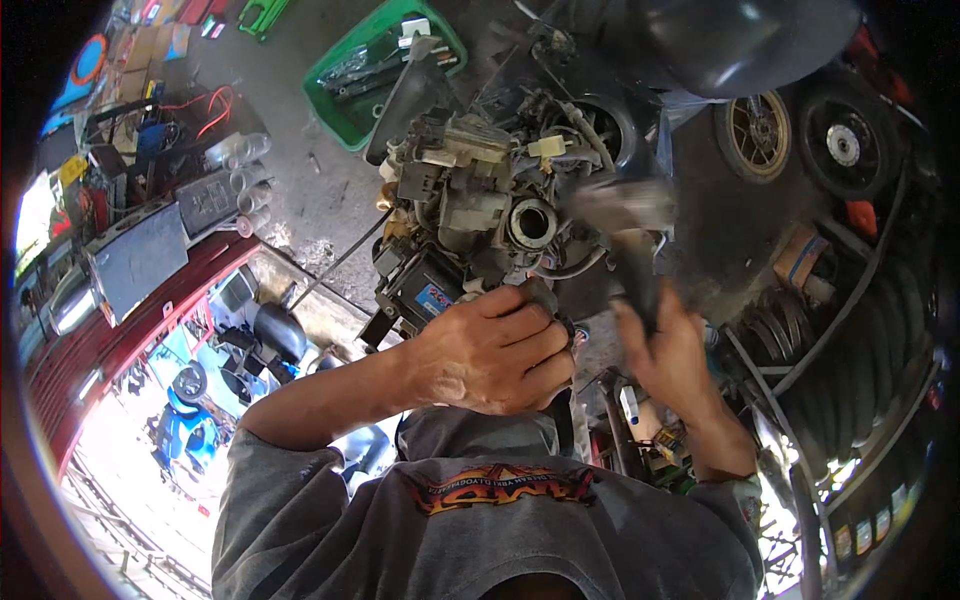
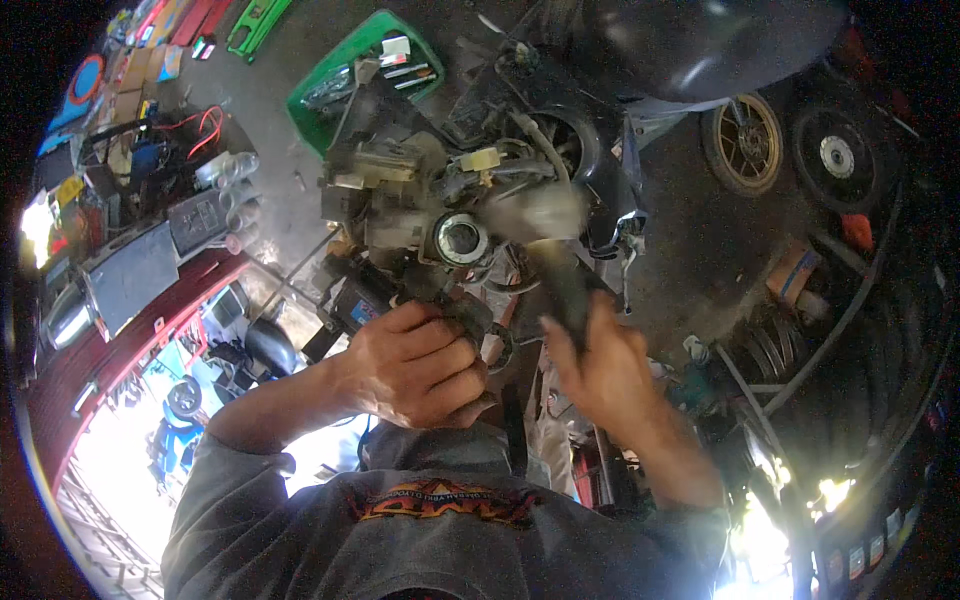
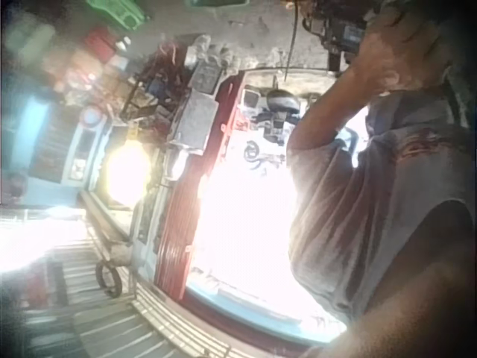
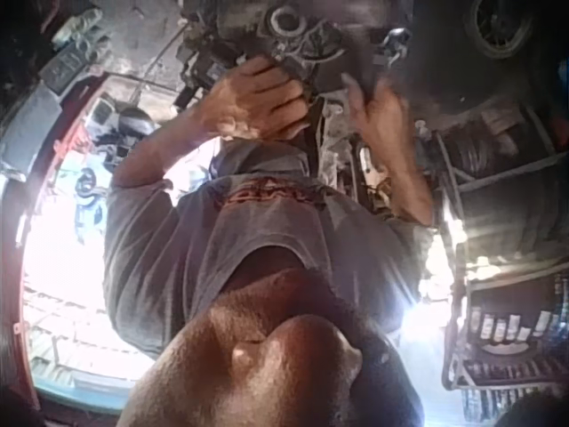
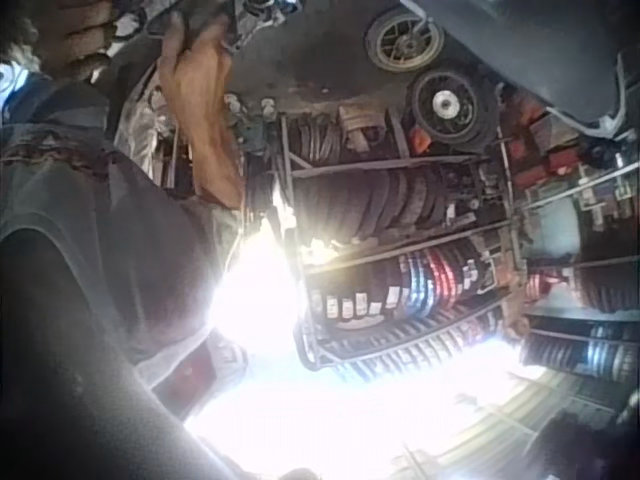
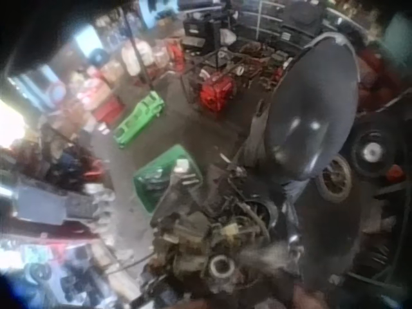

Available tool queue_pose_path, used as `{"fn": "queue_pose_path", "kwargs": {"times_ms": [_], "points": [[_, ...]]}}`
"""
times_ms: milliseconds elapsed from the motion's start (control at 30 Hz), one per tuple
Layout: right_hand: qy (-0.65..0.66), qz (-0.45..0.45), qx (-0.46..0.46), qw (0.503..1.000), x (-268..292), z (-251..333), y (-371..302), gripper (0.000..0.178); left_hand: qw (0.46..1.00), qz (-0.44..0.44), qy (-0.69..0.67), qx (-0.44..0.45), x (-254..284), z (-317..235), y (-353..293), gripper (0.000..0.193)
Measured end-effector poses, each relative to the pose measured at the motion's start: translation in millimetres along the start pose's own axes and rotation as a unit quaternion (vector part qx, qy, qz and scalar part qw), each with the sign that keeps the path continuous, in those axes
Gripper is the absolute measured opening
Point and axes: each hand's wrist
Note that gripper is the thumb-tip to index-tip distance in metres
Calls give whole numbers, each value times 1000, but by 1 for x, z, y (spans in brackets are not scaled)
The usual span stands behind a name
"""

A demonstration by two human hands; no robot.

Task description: Servicing and replacing parts in a motorcycle engine or frame.

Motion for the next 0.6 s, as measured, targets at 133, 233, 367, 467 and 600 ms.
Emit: {"fn": "queue_pose_path", "kwargs": {"times_ms": [133,233,367,467,600], "points": [[14,79,-21,997,18,9,18,39,1000,13,8,6,1,-2,-4,26],[11,-52,32,998,10,14,15,37,998,53,-4,37,7,-2,-4,23],[16,-47,50,998,4,5,11,36,997,65,-11,37,9,-5,1,23],[32,-69,40,996,-5,-4,10,29,994,86,-21,63,14,-9,2,23],[150,-119,-30,981,-16,-12,5,29,985,76,-71,136,40,-5,22,21]]}}
Point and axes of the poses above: each hand's wrist, its own y-axis towards the middle knuckle, its own x-axis out of the back of the hand, z = x × y, and after that the axes turned 9 degrees about x, right-handed
